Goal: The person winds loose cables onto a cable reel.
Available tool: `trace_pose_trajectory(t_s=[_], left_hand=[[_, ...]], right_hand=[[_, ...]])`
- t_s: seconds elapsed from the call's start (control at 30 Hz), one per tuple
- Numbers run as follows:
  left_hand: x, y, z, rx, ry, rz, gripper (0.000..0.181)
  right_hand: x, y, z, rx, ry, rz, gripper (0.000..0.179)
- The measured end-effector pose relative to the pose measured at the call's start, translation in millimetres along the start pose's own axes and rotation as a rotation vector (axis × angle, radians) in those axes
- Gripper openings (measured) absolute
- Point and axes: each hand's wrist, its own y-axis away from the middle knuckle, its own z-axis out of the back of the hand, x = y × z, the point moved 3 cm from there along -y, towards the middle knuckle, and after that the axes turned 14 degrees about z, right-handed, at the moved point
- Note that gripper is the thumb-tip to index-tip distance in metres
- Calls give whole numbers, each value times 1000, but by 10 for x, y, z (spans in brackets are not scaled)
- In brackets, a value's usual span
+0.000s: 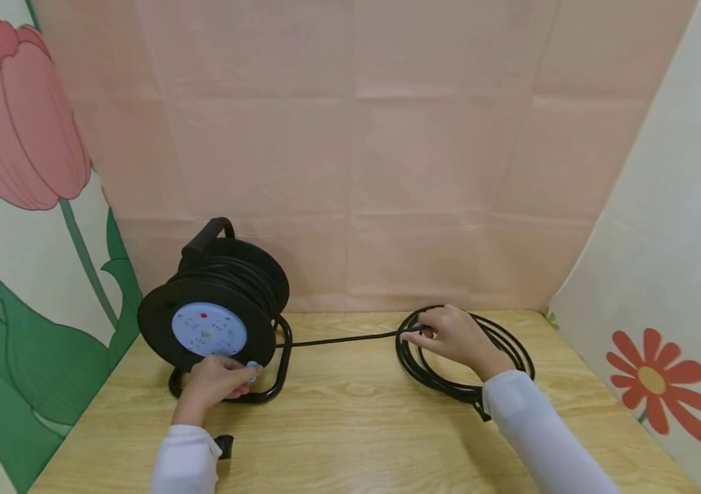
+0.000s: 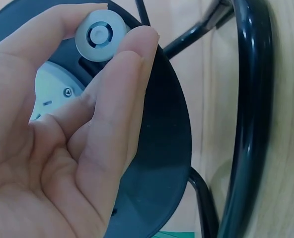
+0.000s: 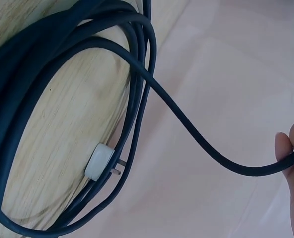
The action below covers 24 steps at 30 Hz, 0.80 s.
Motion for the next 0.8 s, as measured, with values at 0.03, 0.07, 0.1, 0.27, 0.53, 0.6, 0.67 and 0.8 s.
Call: trace_pose_trajectory(t_s=[0.03,0.07,0.1,0.27,0.53,0.6,0.67,0.8], left_hand=[[5,-2,0,4,7,3,38],[10,-6,1,10,17,3,37],[15,-7,3,13,23,4,37],[58,-34,20,18,51,6,34],[159,-85,54,1,55,-10,34],[187,-96,64,1,56,-10,35],[218,-110,78,-3,51,-8,35],[303,-138,125,-26,29,18,34]], right_hand=[[5,-5,1,2,-2,1,46],[9,-10,0,5,1,0,45],[16,-15,-2,8,3,-1,45],[64,-19,-37,24,20,9,42],[78,14,-66,32,24,-7,43],[88,15,-63,38,18,-13,44],[97,18,-60,43,11,-19,45],[118,14,-68,52,-11,-18,46]])
